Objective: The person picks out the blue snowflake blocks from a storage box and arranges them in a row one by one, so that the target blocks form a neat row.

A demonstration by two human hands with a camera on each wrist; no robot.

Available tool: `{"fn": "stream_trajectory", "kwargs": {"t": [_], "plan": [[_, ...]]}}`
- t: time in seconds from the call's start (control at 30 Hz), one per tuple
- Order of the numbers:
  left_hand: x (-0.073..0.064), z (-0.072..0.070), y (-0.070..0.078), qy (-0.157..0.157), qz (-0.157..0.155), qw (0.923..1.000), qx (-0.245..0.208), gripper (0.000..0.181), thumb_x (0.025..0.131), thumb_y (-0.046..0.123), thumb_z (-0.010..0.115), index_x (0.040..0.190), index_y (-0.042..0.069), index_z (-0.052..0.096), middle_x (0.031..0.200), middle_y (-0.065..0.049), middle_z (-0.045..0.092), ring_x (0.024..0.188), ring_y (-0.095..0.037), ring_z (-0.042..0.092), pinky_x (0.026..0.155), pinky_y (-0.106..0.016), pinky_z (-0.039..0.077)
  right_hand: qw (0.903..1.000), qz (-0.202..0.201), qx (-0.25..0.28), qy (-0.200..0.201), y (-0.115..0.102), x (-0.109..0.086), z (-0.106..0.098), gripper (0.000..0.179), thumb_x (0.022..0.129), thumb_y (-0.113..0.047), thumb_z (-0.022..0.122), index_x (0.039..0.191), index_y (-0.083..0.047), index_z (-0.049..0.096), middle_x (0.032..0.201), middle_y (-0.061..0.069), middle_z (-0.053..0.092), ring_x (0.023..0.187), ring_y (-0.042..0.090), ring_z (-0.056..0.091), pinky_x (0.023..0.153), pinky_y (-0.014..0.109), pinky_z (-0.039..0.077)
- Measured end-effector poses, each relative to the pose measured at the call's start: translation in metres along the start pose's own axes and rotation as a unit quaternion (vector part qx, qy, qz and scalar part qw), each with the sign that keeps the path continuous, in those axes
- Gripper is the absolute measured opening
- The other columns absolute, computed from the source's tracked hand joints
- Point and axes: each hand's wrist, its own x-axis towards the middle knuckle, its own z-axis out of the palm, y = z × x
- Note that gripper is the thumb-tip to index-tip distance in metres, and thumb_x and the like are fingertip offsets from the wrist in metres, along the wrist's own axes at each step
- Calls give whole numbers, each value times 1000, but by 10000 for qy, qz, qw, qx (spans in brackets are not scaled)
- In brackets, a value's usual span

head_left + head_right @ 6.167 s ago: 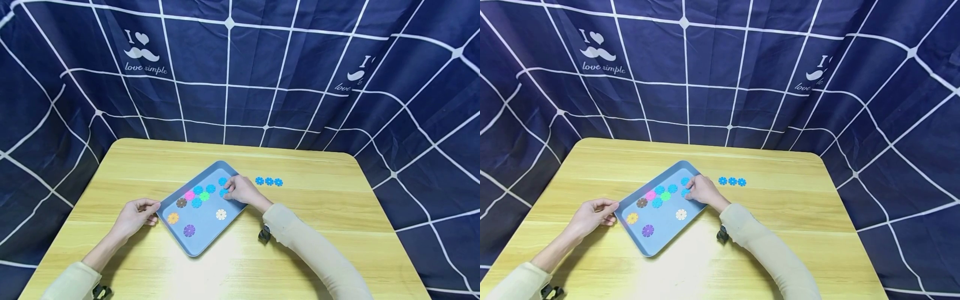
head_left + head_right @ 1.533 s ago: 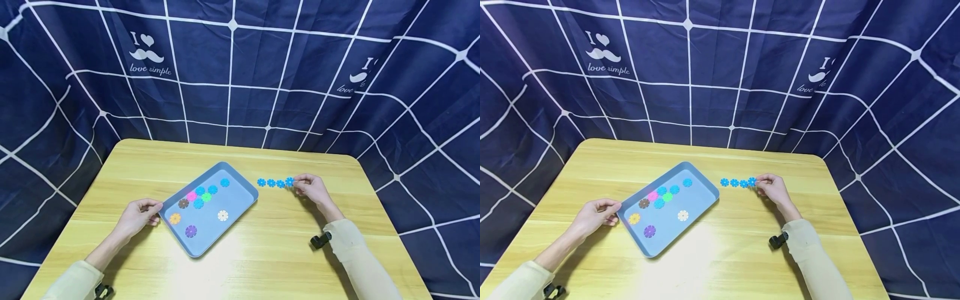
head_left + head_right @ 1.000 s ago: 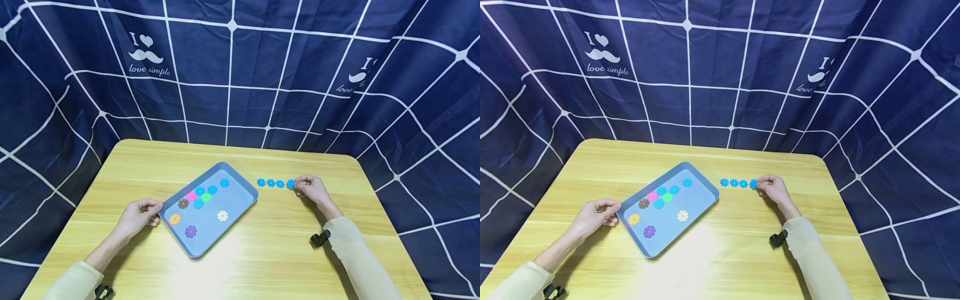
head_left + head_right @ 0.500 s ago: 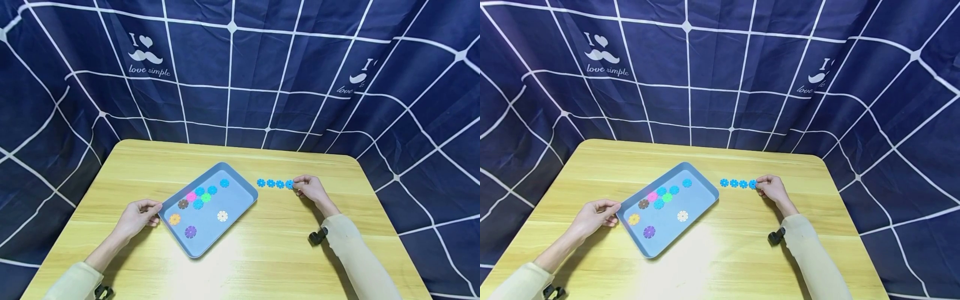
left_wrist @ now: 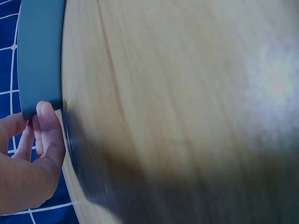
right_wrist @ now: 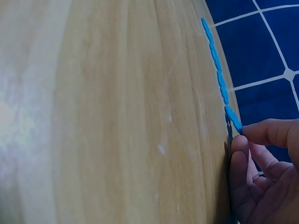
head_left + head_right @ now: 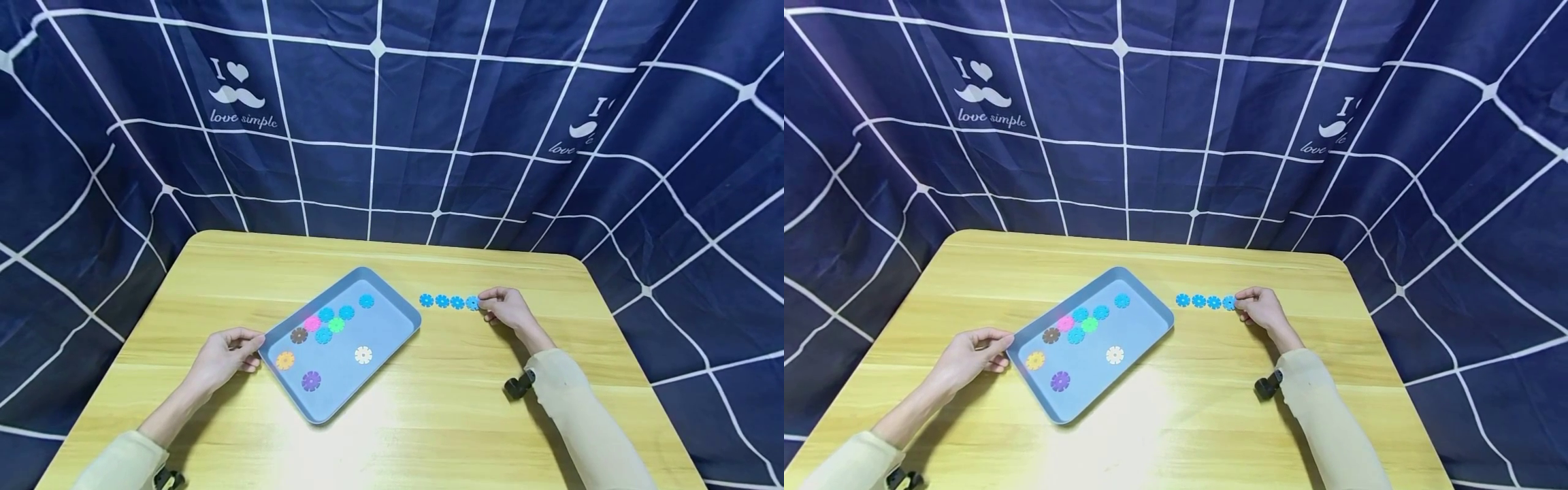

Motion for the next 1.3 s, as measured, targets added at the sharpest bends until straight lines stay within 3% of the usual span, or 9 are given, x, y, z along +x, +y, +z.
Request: {"fn": "stream_trajectory", "kwargs": {"t": [0.6,1.03,1.3], "plan": [[2,-1,-4,-29,35,10000,-47,36,107,13,63,128,-17,63,84,1,72,69,-8,70,68,-25,67,9999,78,122,50,-2,-3,1,32,103,-13,65,127,8,61,83,-6,69,64,8,65,59,22,61],[2,-1,-3,-48,-15,10000,-22,36,107,12,62,128,-17,62,85,1,72,70,-8,70,69,-25,68,9994,-352,72,-28,-22,-10,12,36,101,-14,67,128,9,62,85,0,73,65,8,66,62,22,61],[2,0,-3,-30,-32,10000,-4,36,107,12,62,128,-16,63,84,1,73,70,-7,69,68,-25,67,9967,-718,277,-265,-40,-14,26,37,99,-9,70,126,14,60,81,4,70,62,11,66,57,22,58]]}}
